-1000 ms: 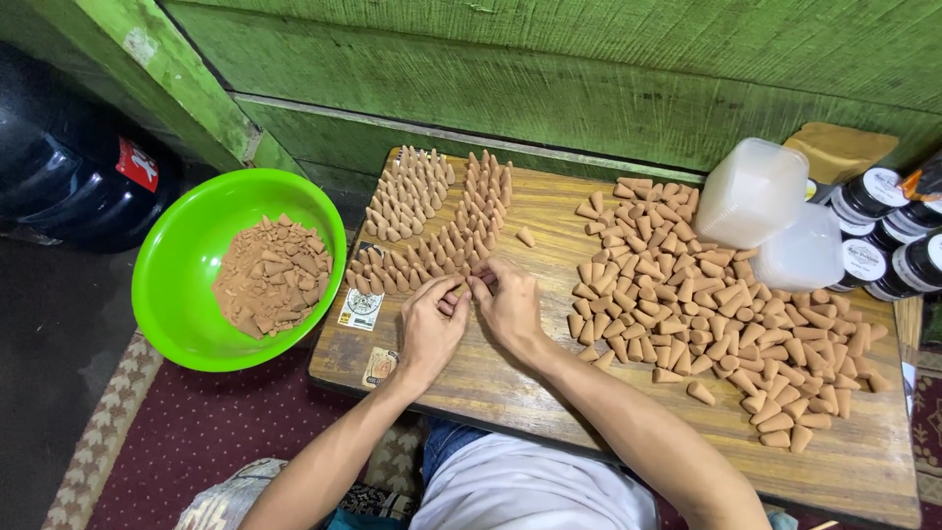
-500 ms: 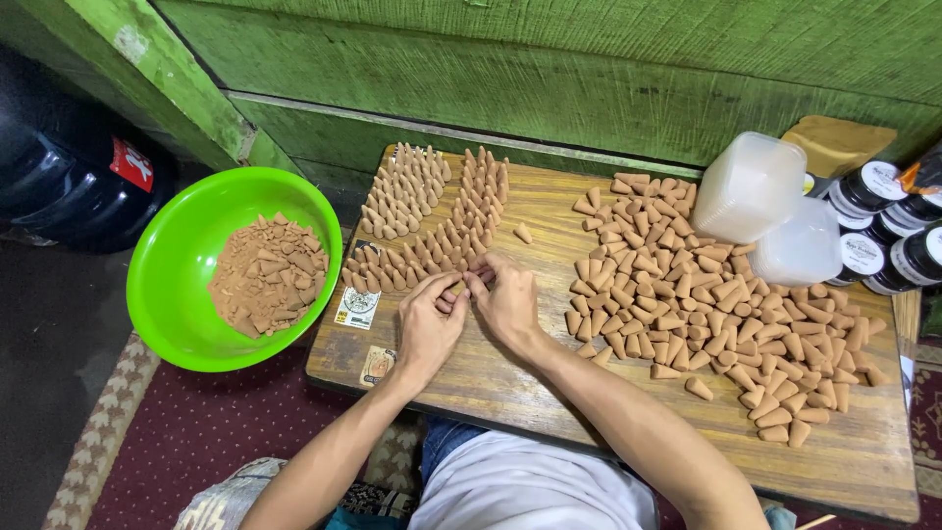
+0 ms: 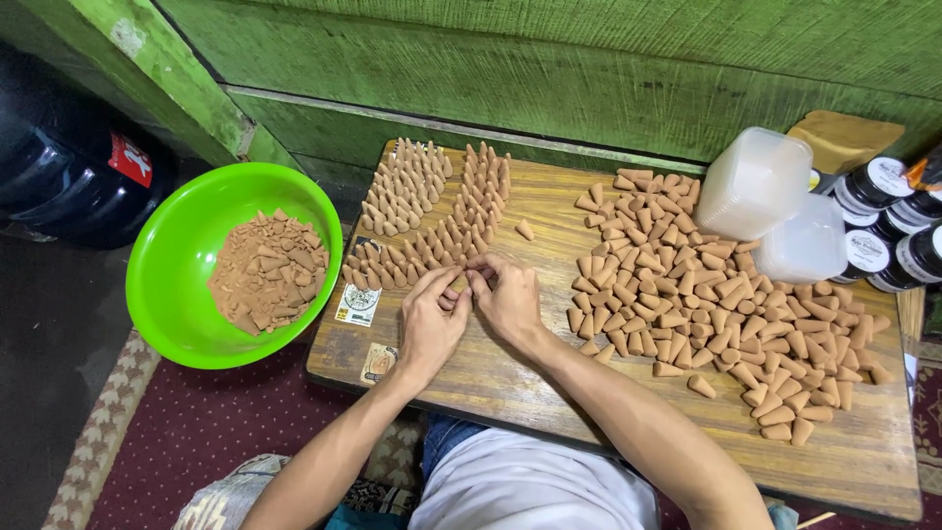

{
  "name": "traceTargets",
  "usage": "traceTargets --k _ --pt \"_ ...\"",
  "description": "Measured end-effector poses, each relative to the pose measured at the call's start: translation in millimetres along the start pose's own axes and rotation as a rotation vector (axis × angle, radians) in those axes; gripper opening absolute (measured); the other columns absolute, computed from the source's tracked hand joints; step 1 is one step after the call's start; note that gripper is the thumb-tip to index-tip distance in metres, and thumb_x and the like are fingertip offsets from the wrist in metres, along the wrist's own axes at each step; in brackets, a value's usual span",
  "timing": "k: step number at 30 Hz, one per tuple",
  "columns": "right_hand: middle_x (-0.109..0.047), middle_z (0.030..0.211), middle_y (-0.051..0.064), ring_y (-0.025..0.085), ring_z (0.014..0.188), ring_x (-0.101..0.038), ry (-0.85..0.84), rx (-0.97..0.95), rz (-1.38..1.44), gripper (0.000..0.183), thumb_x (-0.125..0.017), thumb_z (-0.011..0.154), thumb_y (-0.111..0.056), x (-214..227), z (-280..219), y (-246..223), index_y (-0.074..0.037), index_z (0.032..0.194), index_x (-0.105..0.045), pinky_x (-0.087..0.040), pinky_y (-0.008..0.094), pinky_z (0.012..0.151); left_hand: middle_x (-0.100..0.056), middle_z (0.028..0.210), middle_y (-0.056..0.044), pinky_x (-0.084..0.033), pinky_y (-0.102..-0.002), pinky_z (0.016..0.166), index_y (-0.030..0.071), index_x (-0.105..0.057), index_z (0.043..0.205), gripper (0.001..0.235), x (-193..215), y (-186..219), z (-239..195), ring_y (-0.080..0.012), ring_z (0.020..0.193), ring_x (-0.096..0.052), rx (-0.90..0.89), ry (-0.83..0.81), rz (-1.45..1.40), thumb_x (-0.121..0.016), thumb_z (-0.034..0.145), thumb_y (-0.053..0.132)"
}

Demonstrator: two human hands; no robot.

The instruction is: The person organizes incense cones by hand on a wooden table, lining them up into curved rows and gathering others into a pile near several small jars and containers.

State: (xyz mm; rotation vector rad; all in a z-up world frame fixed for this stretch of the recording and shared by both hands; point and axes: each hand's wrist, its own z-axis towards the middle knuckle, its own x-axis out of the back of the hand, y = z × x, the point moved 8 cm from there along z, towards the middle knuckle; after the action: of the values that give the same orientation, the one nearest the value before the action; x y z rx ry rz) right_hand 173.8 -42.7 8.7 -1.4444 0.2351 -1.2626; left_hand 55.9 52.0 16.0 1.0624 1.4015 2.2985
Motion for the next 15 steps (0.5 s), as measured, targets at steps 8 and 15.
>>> traceTargets --k 8,15 --pt "-0.074 0.073 0.006 0.030 0.076 -0.073 0.060 0.033 0.014 0.011 -0.074 0.082 -0.012 7 2 8 -0.020 0.089 -0.078 -0.057 0.039 0.072 -0.074 0.106 -0.013 -0.062 -0.026 0.061 0.001 -0.076 0.110 0.032 1 8 -1 -0.0202 0.074 -0.073 -0.024 -0.013 0.002 -0.078 0.079 0.007" --pt "-0.063 0.115 0.009 0.034 0.104 -0.062 0.178 0.140 -0.454 0.037 -0.077 0.083 -0.013 62 28 1 -0.014 0.120 -0.069 -0.055 0.044 0.084 -0.073 0.097 -0.010 -0.062 -0.028 0.063 0.004 -0.077 0.101 0.018 -7 9 -4 -0.0220 0.075 -0.074 -0.106 -0.037 -0.021 -0.077 0.084 0.010"
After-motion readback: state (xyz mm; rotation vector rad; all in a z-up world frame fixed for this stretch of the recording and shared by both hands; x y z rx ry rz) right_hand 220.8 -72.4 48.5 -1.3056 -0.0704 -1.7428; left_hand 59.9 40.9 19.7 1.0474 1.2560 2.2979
